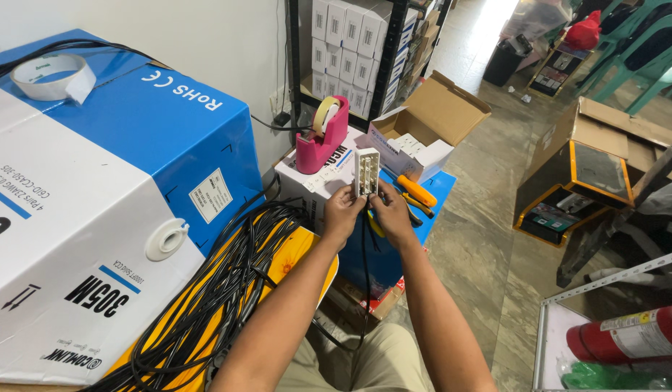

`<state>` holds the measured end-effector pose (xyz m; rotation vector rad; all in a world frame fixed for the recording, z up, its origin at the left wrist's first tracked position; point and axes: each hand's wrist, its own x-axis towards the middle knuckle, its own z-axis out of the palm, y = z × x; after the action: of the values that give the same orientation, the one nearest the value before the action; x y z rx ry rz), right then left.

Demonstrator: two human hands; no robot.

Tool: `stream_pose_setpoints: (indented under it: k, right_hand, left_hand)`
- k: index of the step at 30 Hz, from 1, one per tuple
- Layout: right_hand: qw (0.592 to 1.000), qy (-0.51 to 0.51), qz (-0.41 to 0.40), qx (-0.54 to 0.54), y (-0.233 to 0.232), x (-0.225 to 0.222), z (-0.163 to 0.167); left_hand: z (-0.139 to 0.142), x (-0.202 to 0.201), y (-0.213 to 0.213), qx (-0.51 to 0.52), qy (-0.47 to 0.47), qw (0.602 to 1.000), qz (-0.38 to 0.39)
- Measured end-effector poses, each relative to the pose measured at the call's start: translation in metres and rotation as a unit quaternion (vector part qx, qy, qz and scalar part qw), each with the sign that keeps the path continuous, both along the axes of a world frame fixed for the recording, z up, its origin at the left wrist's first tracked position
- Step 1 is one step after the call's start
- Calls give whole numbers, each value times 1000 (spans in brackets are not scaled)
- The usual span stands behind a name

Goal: The person sits at a workbench assembling a power strip. They strip the insulation from the end of a black cable using pliers, then use a screwdriver to loosen terminal screws on a multi-socket outlet strip, insert the stripped wires into the terminals, and tighten the screws by hand and with the screwdriver.

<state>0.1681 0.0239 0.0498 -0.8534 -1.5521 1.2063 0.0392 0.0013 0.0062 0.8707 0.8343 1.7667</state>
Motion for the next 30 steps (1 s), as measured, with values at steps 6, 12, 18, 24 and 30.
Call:
stream_pose_setpoints:
  k: [6, 12, 18, 24, 30]
  right_hand:
    - [1000, -6, 11, 17, 3, 3, -4]
    - [1000, 0, 13, 22, 6, 4, -8]
    - [998, 31, 14, -54, 2, 4, 0]
    - [998, 33, 18, -42, 1, 5, 1]
    - [997, 49, 36, -41, 2, 4, -2]
  left_hand:
    - [3, 1, -4, 9, 13, 1000, 11]
    - [3, 1, -7, -25, 59, 998, 25]
    - [-5, -2, 2, 10, -27, 999, -28]
    - [-8, -3, 4, -10, -7, 999, -39]
    - [-5, -1, 3, -22, 17, 999, -30]
